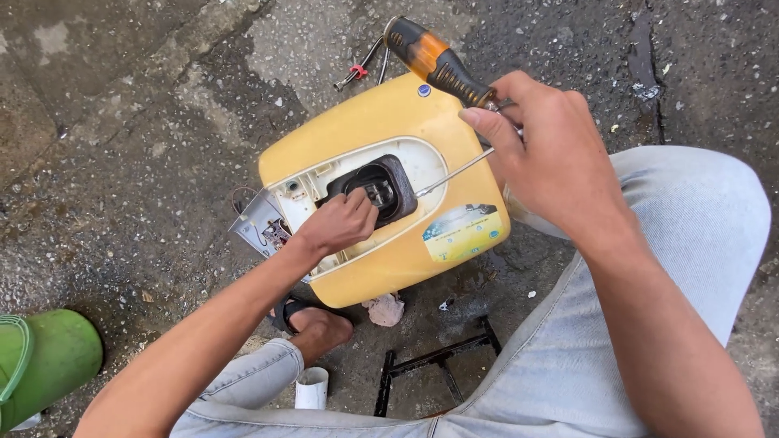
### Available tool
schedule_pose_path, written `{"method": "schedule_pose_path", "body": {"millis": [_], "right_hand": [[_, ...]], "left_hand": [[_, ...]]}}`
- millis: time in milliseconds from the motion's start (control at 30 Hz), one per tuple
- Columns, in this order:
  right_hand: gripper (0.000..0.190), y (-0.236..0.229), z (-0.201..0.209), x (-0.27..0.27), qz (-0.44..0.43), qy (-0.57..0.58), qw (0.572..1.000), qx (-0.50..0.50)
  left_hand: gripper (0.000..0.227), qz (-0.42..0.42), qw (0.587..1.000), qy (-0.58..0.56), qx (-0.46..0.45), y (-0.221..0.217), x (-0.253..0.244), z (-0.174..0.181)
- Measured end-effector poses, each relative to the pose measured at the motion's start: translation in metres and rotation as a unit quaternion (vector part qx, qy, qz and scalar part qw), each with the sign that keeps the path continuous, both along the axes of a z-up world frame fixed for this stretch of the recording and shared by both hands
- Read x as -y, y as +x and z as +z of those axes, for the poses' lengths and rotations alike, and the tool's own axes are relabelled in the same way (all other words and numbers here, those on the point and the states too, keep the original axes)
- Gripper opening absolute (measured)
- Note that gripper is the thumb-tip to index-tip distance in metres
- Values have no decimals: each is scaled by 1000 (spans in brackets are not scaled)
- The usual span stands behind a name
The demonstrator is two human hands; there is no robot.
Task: Disassembling a small water heater to extract the heating element using a screwdriver and wrench.
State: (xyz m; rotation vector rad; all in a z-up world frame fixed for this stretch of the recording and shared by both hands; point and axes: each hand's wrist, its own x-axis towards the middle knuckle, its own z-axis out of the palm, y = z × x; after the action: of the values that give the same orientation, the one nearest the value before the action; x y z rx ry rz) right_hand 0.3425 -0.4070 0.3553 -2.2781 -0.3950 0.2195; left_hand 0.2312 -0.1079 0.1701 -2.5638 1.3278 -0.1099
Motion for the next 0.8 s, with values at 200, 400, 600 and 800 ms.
{"method": "schedule_pose_path", "body": {"millis": [200, 400, 600, 800], "right_hand": [[22, -1, 0, -4, -1, -3, 1000, -8], [20, -2, -1, -7, -2, -20, 999, -29], [16, -3, -1, -7, 17, 7, 999, -28], [17, -7, -14, -6, 38, -4, 999, 12]], "left_hand": [[7, 32, 999, -12, 25, -6, -11, 9], [11, 50, 996, -63, 42, -3, -10, 25], [12, 83, 987, -128, 44, -8, -13, 29], [9, 89, 977, -172, 86, -8, -7, 17]]}}
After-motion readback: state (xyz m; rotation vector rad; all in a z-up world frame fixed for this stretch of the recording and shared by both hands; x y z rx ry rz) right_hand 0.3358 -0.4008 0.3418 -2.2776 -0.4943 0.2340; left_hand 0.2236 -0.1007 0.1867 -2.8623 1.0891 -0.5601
